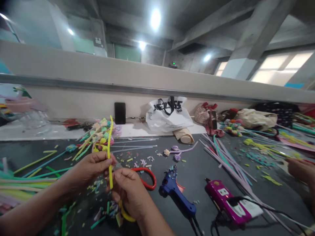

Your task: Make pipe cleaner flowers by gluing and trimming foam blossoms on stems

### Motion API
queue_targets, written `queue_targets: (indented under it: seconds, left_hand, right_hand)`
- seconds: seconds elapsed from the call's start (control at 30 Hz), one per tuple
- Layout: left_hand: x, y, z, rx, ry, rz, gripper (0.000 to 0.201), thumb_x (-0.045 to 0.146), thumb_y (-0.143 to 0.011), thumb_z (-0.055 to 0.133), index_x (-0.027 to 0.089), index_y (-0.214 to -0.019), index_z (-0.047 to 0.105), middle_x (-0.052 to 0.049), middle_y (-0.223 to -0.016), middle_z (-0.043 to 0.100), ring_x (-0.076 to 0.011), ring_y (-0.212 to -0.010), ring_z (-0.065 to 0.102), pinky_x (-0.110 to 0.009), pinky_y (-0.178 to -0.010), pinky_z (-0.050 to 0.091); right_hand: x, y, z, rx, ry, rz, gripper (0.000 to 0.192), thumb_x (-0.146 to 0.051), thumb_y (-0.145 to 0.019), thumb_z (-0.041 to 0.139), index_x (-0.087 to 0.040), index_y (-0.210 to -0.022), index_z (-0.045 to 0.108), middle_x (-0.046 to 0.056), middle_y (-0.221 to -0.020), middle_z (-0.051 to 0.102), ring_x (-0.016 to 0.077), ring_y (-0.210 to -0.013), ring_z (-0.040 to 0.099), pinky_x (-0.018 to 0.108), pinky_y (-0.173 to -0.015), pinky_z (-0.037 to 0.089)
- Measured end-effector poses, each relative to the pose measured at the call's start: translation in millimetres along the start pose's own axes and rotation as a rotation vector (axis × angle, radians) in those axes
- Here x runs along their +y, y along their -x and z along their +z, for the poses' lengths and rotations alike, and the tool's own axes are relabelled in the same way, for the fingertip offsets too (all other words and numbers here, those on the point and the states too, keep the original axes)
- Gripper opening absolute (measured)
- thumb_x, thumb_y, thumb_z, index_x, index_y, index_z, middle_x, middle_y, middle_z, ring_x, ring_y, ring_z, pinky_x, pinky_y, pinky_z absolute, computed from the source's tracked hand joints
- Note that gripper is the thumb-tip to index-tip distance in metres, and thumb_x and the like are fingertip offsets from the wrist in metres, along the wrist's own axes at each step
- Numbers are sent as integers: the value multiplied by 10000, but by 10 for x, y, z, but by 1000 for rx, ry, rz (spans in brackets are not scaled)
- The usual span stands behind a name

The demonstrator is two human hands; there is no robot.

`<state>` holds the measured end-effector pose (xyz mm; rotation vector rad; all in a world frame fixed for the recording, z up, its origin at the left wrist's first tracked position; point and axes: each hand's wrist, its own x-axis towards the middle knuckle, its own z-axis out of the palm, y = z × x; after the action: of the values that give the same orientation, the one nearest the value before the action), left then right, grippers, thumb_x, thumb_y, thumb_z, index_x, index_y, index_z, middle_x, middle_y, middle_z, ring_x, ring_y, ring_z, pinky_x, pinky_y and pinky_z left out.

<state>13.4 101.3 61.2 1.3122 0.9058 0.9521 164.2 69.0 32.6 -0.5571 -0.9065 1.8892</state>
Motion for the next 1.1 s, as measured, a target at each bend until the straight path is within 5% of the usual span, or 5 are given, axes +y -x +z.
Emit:
queue_targets:
  seconds: [0.5, 0.73, 1.1]
  left_hand:
    - [-8, -50, 14, -9, 121, 0, 214, 313, -691, 662, 124, -781, 620, 31, -605, 550, -58, -496, 470, -182, -510, 371]
    - [-57, -69, -35, 51, 76, 20, 202, 321, -716, 641, 139, -803, 622, 37, -579, 540, -66, -500, 470, -191, -521, 376]
    - [-147, -57, -21, 9, 33, 57, 186, 298, -736, 623, 128, -808, 602, 33, -572, 544, -75, -505, 485, -197, -520, 383]
  right_hand:
    - [15, -47, -31, 5, -14, 146, 212, -281, -693, 717, -128, -731, 575, -38, -590, 514, -9, -361, 307, 163, -388, 160]
    - [17, -29, -47, 35, -7, 84, 242, -364, -770, 629, -123, -771, 606, -29, -589, 503, 13, -382, 347, 175, -405, 189]
    - [15, 8, 9, 67, 63, 91, 257, -331, -645, 742, -111, -686, 615, -30, -558, 517, 11, -365, 348, 178, -394, 174]
